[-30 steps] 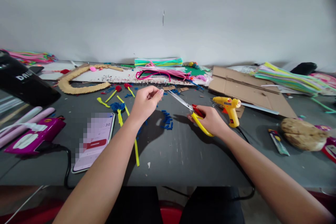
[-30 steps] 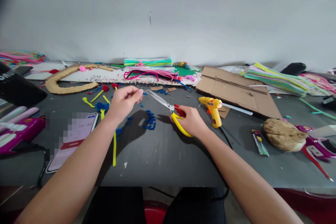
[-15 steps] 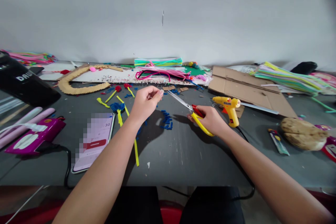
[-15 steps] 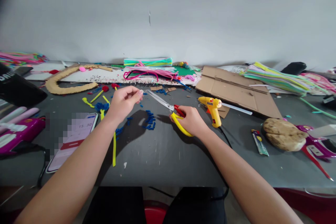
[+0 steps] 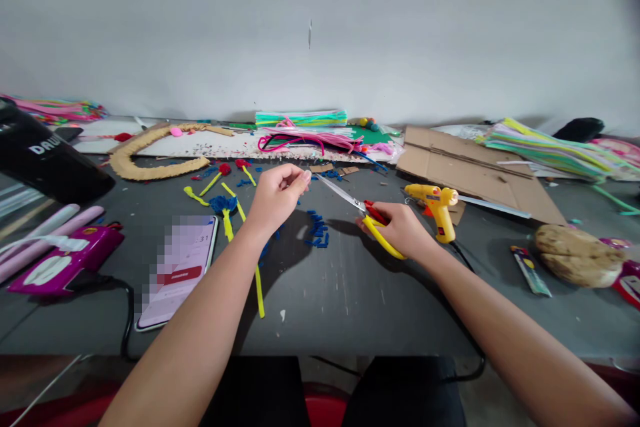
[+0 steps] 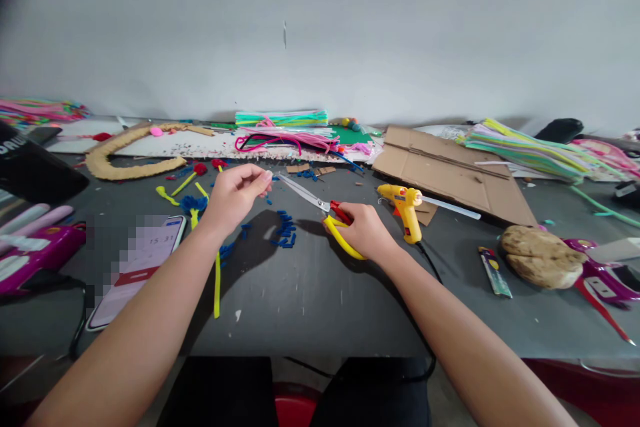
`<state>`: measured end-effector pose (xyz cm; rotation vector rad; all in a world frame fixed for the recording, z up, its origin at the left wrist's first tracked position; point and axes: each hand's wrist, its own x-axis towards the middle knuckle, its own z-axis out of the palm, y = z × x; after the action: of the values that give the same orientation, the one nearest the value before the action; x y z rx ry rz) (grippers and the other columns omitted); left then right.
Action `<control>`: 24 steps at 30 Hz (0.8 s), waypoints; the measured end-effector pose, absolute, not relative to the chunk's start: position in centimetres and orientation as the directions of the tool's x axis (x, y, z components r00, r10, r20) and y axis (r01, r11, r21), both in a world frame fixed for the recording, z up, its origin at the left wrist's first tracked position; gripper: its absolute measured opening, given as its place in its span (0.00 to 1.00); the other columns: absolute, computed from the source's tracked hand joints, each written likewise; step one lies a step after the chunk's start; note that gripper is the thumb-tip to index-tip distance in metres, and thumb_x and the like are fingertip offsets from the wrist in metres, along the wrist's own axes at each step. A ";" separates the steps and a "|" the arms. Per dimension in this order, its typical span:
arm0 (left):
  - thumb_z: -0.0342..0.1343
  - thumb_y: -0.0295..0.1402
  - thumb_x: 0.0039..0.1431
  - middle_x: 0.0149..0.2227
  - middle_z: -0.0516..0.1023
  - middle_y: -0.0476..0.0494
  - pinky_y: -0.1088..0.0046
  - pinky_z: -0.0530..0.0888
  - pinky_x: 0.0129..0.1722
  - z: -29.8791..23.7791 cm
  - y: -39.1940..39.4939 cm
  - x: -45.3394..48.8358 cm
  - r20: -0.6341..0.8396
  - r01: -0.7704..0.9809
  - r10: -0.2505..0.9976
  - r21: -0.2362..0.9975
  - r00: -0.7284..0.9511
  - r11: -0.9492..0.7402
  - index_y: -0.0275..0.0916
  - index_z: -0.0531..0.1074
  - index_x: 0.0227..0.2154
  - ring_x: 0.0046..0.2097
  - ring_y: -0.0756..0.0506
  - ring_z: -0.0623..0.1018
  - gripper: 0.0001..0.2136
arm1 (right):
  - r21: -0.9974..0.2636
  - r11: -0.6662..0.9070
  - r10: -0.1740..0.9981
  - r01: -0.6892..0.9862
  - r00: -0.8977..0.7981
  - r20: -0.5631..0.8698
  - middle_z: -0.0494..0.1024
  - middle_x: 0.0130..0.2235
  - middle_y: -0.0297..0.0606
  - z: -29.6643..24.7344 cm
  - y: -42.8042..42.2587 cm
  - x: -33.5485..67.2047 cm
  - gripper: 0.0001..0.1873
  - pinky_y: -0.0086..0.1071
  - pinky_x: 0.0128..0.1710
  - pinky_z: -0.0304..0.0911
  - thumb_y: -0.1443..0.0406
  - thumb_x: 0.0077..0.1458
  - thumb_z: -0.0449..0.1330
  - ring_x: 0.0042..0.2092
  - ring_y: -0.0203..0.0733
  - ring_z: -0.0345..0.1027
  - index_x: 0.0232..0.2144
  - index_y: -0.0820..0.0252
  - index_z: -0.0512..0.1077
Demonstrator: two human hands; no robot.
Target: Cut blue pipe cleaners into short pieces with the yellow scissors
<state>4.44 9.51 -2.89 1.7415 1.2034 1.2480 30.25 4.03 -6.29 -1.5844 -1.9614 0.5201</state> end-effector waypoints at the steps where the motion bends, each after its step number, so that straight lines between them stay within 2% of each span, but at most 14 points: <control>1: 0.60 0.44 0.59 0.25 0.76 0.45 0.71 0.67 0.28 -2.9 9.5 4.4 0.330 0.292 0.937 0.890 0.117 -0.350 0.38 0.75 0.27 0.27 0.47 0.73 0.14 | -0.617 0.224 0.974 0.755 -0.142 0.179 0.58 0.21 0.29 -6.3 4.0 30.2 0.21 0.30 0.25 0.45 0.52 0.51 0.61 0.27 0.34 0.48 0.20 0.58 0.60; 11: 0.59 0.44 0.60 0.26 0.76 0.46 0.71 0.67 0.28 -2.8 9.5 4.4 0.330 0.289 0.936 0.890 0.122 -0.352 0.38 0.74 0.26 0.28 0.48 0.73 0.14 | -0.616 0.215 0.976 0.758 -0.139 0.169 0.58 0.21 0.29 -6.4 4.1 30.3 0.22 0.30 0.25 0.45 0.51 0.52 0.62 0.27 0.34 0.49 0.20 0.59 0.61; 18: 0.60 0.44 0.58 0.26 0.76 0.45 0.71 0.68 0.30 -2.7 9.7 4.0 0.317 0.278 0.940 0.898 0.129 -0.341 0.37 0.75 0.26 0.28 0.47 0.73 0.14 | -0.697 0.128 0.992 0.706 -0.089 0.092 0.60 0.22 0.30 -6.0 3.9 30.2 0.23 0.30 0.25 0.47 0.48 0.49 0.64 0.27 0.35 0.51 0.20 0.59 0.64; 20: 0.61 0.43 0.56 0.25 0.76 0.45 0.71 0.68 0.31 -2.2 9.7 3.2 0.245 0.298 0.954 0.910 0.174 -0.288 0.37 0.75 0.25 0.29 0.47 0.73 0.13 | -0.707 0.111 0.994 0.699 -0.073 0.084 0.60 0.22 0.30 -5.9 3.9 30.3 0.24 0.30 0.25 0.48 0.48 0.48 0.65 0.27 0.35 0.52 0.20 0.59 0.64; 24: 0.61 0.40 0.55 0.21 0.70 0.49 0.71 0.64 0.30 -1.2 9.6 1.7 -0.035 0.468 0.949 0.875 0.312 -0.122 0.38 0.71 0.19 0.27 0.49 0.69 0.14 | -0.718 0.094 0.996 0.689 -0.060 0.072 0.61 0.22 0.30 -5.7 4.0 30.4 0.26 0.30 0.25 0.48 0.45 0.47 0.66 0.27 0.34 0.52 0.20 0.60 0.64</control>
<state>1.71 9.61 -1.24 1.7340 1.2827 0.7174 30.36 3.97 -5.73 -1.6526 -1.8098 0.6977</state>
